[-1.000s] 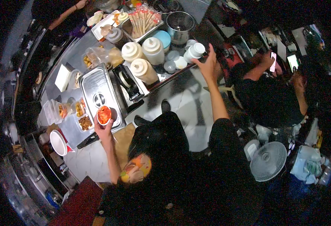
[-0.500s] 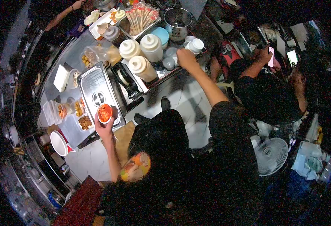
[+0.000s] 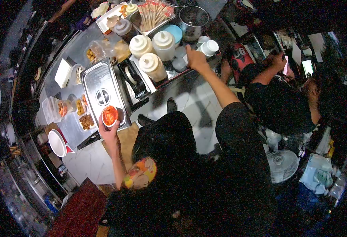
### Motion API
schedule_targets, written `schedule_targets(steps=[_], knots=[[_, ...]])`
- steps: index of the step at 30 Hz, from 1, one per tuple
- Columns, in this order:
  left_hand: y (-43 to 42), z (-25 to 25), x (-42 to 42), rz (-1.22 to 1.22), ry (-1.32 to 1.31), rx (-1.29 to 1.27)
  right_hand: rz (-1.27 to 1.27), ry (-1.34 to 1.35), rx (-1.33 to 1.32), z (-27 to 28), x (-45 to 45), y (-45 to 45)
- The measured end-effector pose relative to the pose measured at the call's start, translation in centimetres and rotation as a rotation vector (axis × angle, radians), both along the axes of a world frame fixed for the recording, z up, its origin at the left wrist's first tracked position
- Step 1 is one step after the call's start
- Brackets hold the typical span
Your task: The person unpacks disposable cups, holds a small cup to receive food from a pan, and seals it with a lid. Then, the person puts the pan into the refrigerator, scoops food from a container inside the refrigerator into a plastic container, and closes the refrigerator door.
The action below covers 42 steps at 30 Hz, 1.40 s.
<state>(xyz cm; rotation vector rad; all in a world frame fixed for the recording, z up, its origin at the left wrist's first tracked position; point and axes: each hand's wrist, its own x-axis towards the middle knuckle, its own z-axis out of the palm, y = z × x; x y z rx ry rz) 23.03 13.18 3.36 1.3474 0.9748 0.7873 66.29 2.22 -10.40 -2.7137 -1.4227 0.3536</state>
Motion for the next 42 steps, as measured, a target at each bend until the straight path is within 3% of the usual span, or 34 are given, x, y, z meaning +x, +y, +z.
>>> schedule_targets(steps=[7, 13, 16, 42], knots=[[0.1, 0.1, 0.1, -0.003, -0.007, -0.024, 0.098, 0.089, 0.238, -0.2, 0.4, -1.2], [0.2, 0.1, 0.2, -0.029, -0.014, -0.042, -0.073, 0.269, 0.096, 2.9, -0.7, -0.1], [0.3, 0.2, 0.3, -0.038, -0.014, -0.039, -0.017, 0.176, 0.188, 3.3, -1.3, -0.2], [0.9, -0.2, -0.1, -0.024, -0.054, -0.045, 0.004, 0.109, 0.162, 2.6, -2.1, -0.5]])
